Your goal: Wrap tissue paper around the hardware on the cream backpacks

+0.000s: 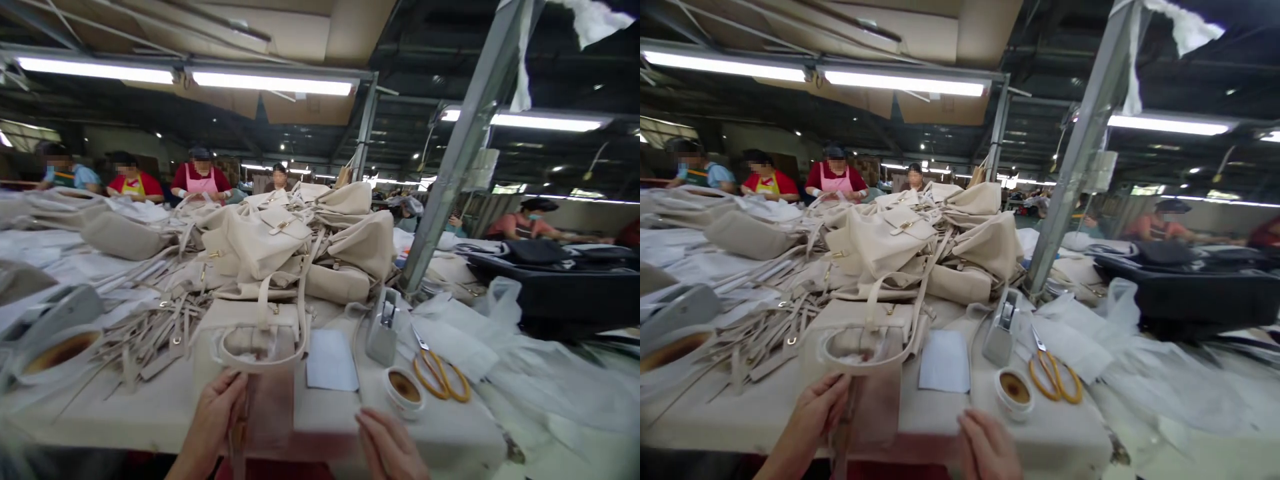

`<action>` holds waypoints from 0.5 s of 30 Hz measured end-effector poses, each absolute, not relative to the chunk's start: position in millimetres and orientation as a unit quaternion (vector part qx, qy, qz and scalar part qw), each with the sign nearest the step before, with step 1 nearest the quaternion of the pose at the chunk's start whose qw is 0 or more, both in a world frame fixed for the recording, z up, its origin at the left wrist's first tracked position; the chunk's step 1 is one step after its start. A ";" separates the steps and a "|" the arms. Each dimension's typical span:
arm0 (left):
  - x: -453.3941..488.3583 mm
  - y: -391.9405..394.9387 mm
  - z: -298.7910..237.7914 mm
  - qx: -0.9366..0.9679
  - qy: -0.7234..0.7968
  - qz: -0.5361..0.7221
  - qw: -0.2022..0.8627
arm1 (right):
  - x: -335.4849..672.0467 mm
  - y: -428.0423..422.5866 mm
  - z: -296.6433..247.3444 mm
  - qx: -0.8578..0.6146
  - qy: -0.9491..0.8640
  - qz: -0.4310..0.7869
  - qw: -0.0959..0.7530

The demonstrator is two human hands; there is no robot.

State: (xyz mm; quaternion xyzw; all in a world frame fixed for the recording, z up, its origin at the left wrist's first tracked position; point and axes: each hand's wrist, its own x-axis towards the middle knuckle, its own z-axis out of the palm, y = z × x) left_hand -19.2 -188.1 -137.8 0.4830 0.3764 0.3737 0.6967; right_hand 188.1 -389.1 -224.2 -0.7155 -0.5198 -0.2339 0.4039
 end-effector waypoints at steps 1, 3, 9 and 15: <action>-14.8 -183.5 -137.2 0.497 0.376 0.373 0.687 | 208.1 -395.9 -214.1 -0.725 -0.516 -0.307 0.337; -10.3 -178.8 -139.8 0.511 0.374 0.380 0.675 | 242.7 -405.3 -200.6 -0.768 -0.456 -0.390 0.226; -29.0 -182.5 -161.5 0.481 0.389 0.346 0.705 | 287.2 -408.6 -200.2 -0.785 -0.479 -0.365 0.145; -43.5 -182.5 -186.4 0.466 0.365 0.359 0.721 | 282.2 -387.3 -155.9 -0.822 -0.478 -0.166 0.261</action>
